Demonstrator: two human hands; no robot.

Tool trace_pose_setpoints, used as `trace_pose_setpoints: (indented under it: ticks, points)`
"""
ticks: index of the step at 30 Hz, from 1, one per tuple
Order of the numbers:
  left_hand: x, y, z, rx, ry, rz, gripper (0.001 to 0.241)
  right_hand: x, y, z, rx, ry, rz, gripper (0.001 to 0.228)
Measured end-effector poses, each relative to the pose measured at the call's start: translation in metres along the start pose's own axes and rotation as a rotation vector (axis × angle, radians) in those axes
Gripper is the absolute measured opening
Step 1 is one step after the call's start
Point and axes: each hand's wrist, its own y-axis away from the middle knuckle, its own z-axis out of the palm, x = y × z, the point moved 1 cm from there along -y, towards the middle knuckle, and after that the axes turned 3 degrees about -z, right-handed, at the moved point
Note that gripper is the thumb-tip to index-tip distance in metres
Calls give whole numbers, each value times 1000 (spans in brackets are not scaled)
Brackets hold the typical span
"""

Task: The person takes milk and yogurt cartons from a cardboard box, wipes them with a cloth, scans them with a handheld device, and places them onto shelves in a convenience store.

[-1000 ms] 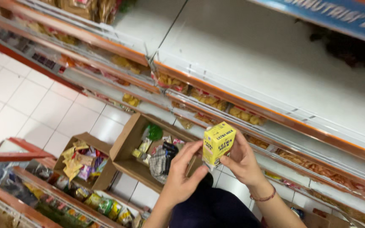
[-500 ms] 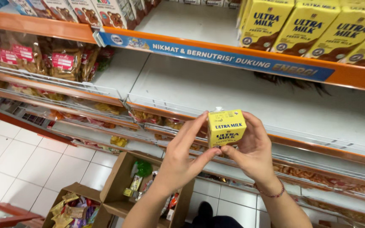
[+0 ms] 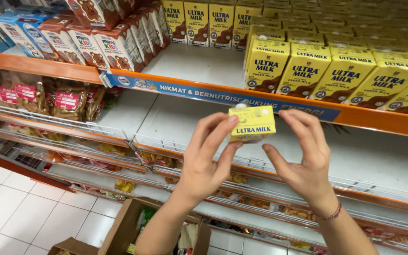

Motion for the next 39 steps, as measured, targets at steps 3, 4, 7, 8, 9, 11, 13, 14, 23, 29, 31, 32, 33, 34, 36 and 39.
trace_pose_setpoints:
  ticks: [3,4,7,8,9,11,13,14,23,29,31,32,33,34,36,39]
  points:
    - [-6,-9,-4,67,-32,37,62,1,-20,-2,36,208,-94,55]
    - [-8,-13,-5,80,-46,43,62,2,-28,-3,34,275,-125,54]
    - [-14,-27,-10,116,-71,75,63,4,-48,-6,18,455,-199,51]
    - [-17,-32,-11,129,-78,88,64,5,-55,-6,10,494,-218,51]
    - [-20,-38,-12,133,-99,94,64,5,-62,-6,1,534,-236,52]
    - [-27,-49,-13,140,-139,107,64,4,-73,-5,-21,614,-244,51]
    - [-34,-60,-13,141,-151,96,64,4,-81,-4,-38,669,-248,52]
    - [-36,-64,-13,141,-156,90,64,4,-85,-3,-45,686,-249,53]
    - [-56,-81,-7,30,-45,40,62,12,-94,7,-14,761,-165,50]
    - [-67,-76,-10,56,-18,78,64,15,-96,12,18,786,-151,47]
    - [-68,-73,-11,51,23,80,65,15,-95,15,22,765,-144,47]
    - [-70,-72,-12,49,44,80,65,16,-96,17,23,757,-146,48]
    - [-71,-71,-12,47,51,94,65,17,-96,18,22,749,-146,48]
    - [-72,-70,-12,44,58,108,65,18,-96,18,25,757,-139,48]
    - [-73,-68,-13,40,71,120,65,18,-95,19,32,775,-122,48]
    - [-75,-69,-13,45,84,122,66,17,-98,20,52,793,-148,48]
